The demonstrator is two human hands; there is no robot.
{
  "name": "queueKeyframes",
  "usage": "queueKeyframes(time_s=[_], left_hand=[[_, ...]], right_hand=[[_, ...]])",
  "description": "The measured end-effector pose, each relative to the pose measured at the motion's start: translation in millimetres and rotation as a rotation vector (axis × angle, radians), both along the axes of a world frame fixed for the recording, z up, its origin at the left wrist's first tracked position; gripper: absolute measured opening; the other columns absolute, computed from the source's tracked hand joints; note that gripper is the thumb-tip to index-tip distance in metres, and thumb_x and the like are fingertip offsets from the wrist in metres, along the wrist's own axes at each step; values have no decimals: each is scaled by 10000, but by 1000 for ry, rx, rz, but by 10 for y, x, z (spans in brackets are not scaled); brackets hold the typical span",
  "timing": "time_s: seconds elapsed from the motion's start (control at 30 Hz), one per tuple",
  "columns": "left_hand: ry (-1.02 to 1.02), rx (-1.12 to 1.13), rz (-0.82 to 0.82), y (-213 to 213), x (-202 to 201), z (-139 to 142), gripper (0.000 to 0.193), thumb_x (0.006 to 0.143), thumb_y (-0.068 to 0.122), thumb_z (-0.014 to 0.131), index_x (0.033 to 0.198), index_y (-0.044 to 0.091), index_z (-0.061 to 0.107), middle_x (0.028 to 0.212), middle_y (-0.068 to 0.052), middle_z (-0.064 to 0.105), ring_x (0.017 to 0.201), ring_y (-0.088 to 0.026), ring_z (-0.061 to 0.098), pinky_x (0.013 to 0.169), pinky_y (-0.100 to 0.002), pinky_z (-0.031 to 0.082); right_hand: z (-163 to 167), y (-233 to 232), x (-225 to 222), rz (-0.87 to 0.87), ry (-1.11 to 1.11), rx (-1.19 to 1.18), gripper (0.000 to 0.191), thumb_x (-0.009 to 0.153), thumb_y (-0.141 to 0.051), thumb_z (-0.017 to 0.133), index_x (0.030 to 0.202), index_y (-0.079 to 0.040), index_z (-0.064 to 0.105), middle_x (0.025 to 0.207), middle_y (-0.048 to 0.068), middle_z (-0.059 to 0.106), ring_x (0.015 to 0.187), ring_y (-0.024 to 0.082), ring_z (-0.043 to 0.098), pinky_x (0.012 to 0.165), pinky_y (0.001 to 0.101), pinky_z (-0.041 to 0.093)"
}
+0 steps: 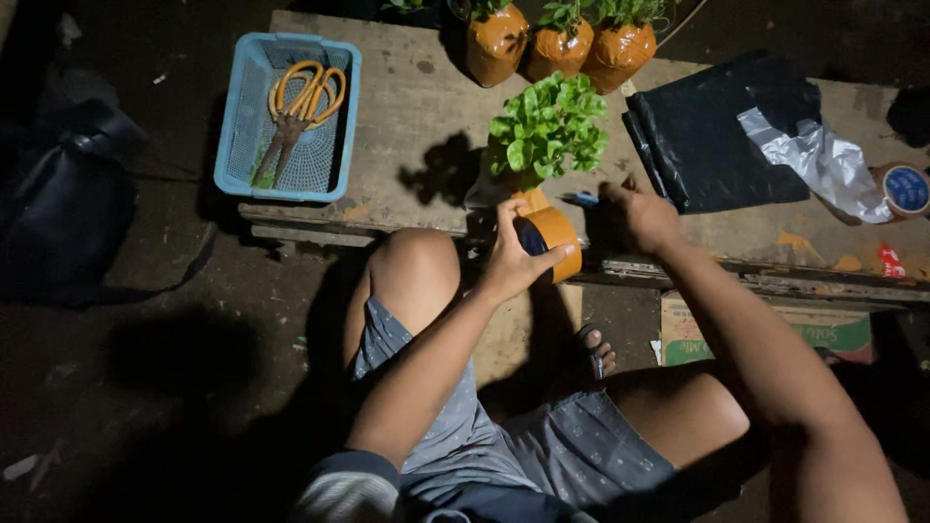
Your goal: The person wraps a small potted plant with orange tape, securing the pot and foliage. They use a utility knife to cut the tape and place the wrapped plant among others on the table.
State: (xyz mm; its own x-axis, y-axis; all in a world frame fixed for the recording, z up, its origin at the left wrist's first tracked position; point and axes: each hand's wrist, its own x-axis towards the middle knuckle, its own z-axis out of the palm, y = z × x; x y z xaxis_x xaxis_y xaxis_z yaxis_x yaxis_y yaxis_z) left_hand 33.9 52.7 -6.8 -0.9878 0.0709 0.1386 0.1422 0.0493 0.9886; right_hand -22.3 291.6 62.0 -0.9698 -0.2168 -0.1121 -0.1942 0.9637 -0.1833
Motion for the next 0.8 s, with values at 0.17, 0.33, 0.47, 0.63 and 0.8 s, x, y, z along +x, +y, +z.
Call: queueKeyframes(time_s=[0.17, 0.33, 0.47, 0.63, 0.8], left_hand=[[-10, 28, -16, -31, 7, 6, 1104, 741, 434, 898, 1522, 78, 205, 1428, -242, 516, 1340, -348, 533, 1126, -454, 437], [-77, 73, -72, -54, 4, 57, 1137, 726, 459, 885, 1538, 74, 188, 1421, -224, 528, 1325, -324, 547, 1108, -438, 454], [-82, 55, -56, -45, 13, 97, 1181, 713, 469, 896, 1555, 58, 176, 1421, -226, 521, 1324, -323, 544, 1106, -436, 454], [-148, 21, -66, -45, 10, 98, 1219, 701, 489, 890, 1560, 43, 150, 1415, -218, 510, 1307, -309, 546, 1092, -428, 458], [-78, 40, -50, -41, -6, 42, 1215, 716, 474, 896, 1555, 28, 138, 1447, -207, 495, 1345, -312, 518, 1116, -440, 438]], right_hand=[[439, -225, 93, 200, 224, -50, 354, 983, -161, 629, 1328, -208, 698, 1174, 104, 712, 1050, 350, 672, 873, 455, 531], [751, -447, 142, 411, 439, 348, 460, 977, -175, 607, 1407, -309, 699, 1145, -17, 744, 1035, 186, 645, 929, 374, 414], [817, -560, 192, 470, 515, 456, 369, 980, -219, 594, 1295, -370, 711, 1197, -93, 739, 1089, 139, 623, 1078, 432, 356], [799, -656, 195, 456, 429, 537, 375, 983, -269, 565, 1312, -390, 699, 1192, -96, 719, 1125, 137, 615, 1071, 475, 332], [564, -669, 71, 428, 346, 537, 494, 926, -203, 549, 1356, -432, 630, 1225, -51, 702, 1130, 177, 615, 1015, 531, 322]])
